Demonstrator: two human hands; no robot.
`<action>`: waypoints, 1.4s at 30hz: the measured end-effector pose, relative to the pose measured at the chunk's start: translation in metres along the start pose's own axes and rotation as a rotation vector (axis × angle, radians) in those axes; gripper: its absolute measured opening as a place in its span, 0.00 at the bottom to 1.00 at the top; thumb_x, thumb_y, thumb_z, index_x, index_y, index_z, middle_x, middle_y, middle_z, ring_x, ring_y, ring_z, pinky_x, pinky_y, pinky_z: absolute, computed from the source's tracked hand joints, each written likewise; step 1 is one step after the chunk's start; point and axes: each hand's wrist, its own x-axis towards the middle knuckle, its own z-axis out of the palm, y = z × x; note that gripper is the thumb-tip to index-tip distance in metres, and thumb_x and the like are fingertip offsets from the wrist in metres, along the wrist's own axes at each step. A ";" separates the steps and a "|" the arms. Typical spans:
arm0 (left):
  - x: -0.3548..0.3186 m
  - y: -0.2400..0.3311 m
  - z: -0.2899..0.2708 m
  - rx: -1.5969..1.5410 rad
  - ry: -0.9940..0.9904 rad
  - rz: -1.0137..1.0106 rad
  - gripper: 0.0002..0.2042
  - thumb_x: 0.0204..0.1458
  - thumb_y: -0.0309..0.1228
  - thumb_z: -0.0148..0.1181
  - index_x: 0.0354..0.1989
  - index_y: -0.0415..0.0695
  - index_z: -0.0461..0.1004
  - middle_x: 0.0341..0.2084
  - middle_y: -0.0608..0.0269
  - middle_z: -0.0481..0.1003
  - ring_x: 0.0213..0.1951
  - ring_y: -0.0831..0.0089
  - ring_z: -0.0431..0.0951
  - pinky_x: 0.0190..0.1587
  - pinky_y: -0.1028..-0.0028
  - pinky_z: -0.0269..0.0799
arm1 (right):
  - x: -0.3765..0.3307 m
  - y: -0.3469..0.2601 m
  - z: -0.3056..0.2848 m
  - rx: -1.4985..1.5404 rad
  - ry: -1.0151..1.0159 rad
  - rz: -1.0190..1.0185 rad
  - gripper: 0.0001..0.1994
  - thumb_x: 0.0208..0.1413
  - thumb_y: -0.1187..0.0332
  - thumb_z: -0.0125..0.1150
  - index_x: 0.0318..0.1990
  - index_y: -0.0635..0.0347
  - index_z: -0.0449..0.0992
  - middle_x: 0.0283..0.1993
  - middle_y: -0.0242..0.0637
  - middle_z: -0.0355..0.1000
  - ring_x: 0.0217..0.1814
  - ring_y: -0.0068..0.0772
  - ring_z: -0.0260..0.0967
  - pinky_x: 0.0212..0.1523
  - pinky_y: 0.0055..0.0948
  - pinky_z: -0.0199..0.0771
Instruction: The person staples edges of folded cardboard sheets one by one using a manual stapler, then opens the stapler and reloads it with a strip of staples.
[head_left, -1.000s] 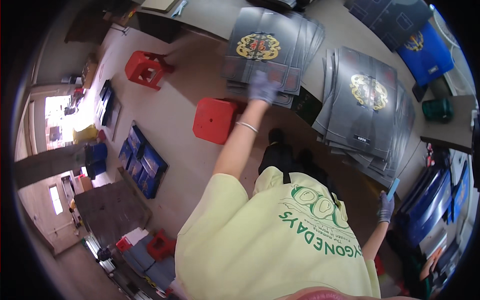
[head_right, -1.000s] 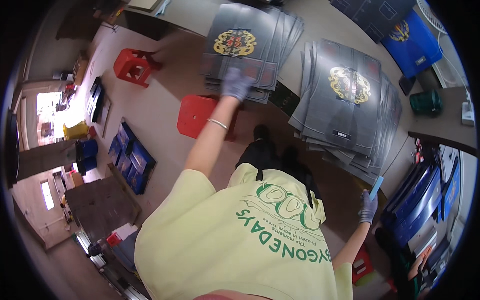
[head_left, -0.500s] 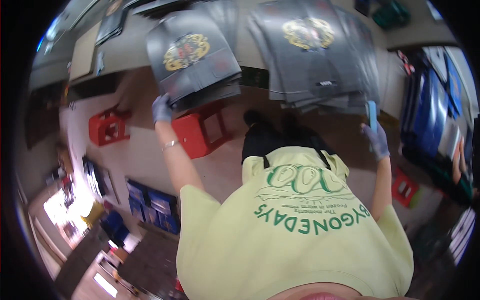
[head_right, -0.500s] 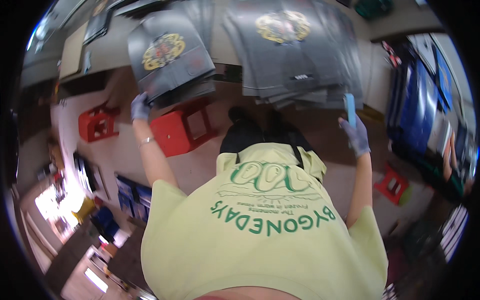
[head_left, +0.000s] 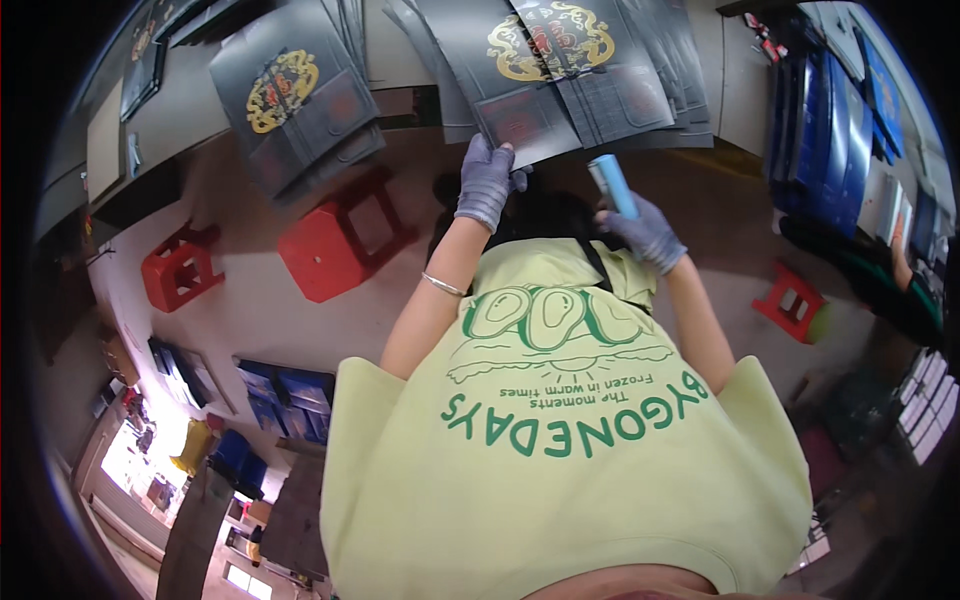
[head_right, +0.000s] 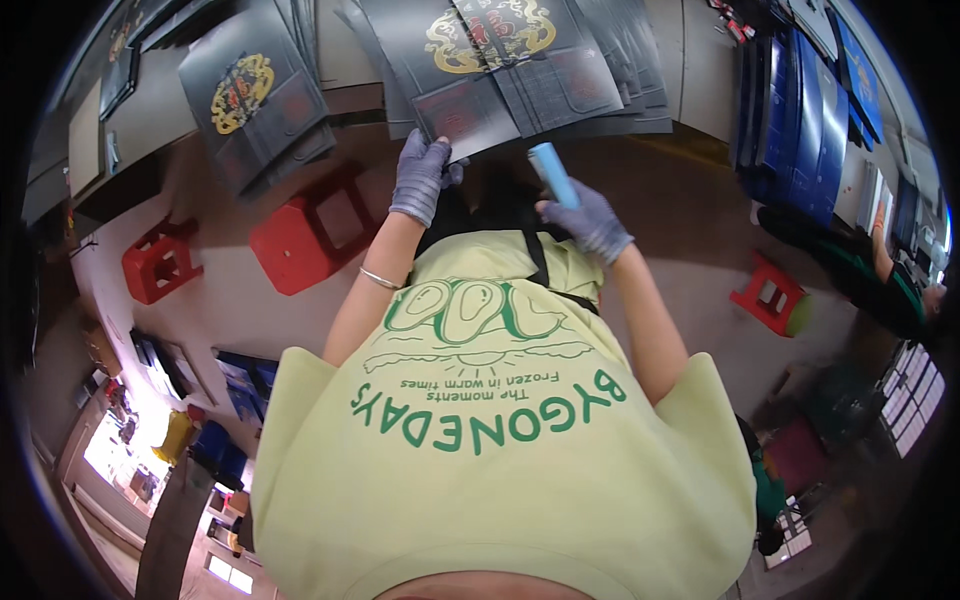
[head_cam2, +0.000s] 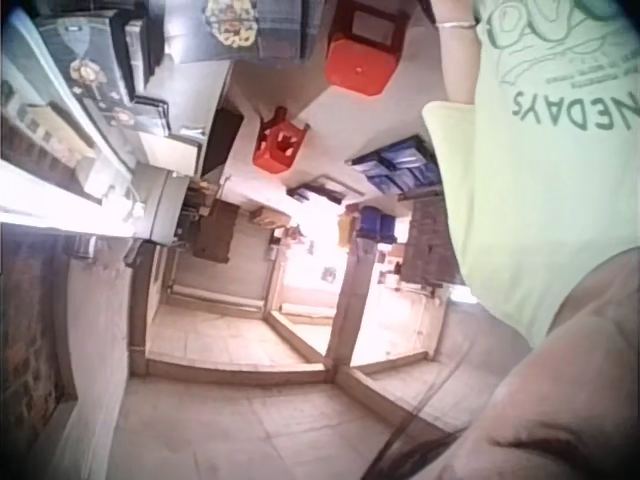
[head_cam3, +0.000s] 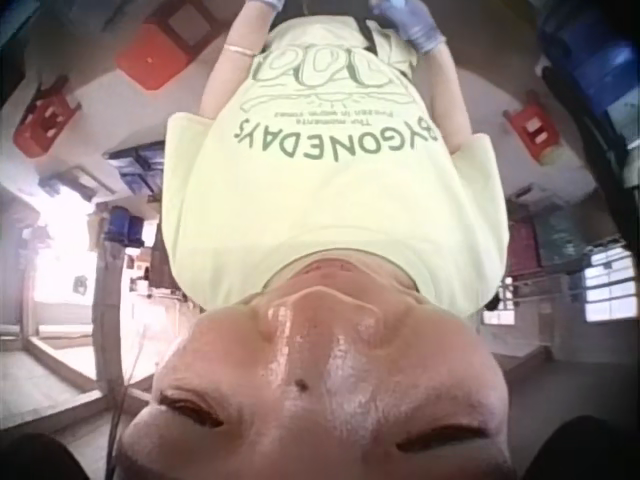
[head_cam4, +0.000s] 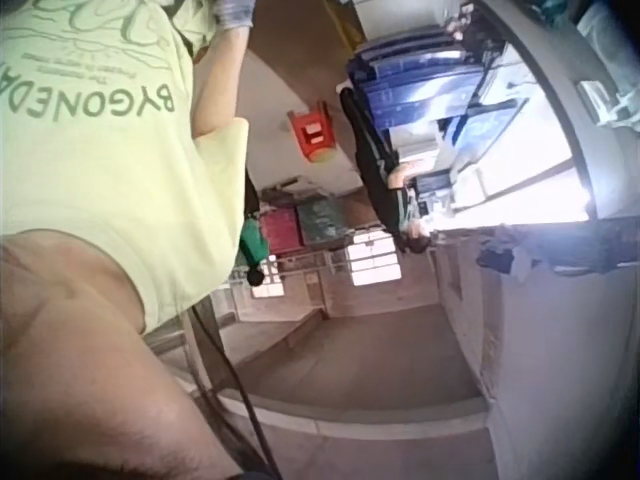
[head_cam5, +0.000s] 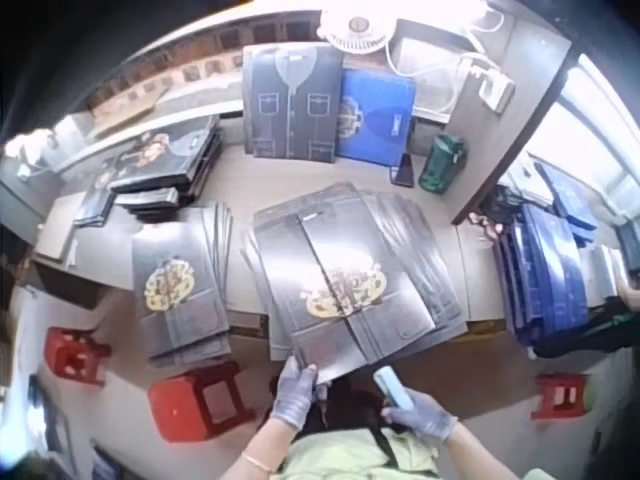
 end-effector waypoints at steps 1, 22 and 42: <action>0.001 -0.009 0.005 -0.015 -0.005 -0.012 0.06 0.54 0.22 0.46 0.40 0.40 0.63 0.26 0.58 0.74 0.19 0.76 0.73 0.15 0.80 0.63 | 0.000 0.003 0.006 -0.010 -0.011 0.011 0.16 0.50 0.65 0.63 0.44 0.63 0.70 0.34 0.31 0.69 0.34 0.19 0.67 0.37 0.22 0.68; -0.016 -0.010 0.035 0.171 -0.157 -0.071 0.09 0.53 0.19 0.47 0.42 0.40 0.63 0.22 0.60 0.72 0.17 0.76 0.71 0.19 0.77 0.67 | 0.026 -0.001 0.029 -0.343 0.070 0.019 0.18 0.48 0.56 0.62 0.32 0.65 0.75 0.22 0.42 0.70 0.24 0.30 0.67 0.32 0.32 0.68; -0.010 -0.014 0.024 0.200 -0.196 -0.225 0.15 0.53 0.40 0.60 0.40 0.41 0.75 0.31 0.68 0.73 0.31 0.80 0.70 0.39 0.82 0.66 | 0.004 -0.020 -0.011 0.073 0.132 0.064 0.14 0.51 0.60 0.63 0.35 0.61 0.71 0.24 0.29 0.68 0.21 0.17 0.62 0.24 0.18 0.65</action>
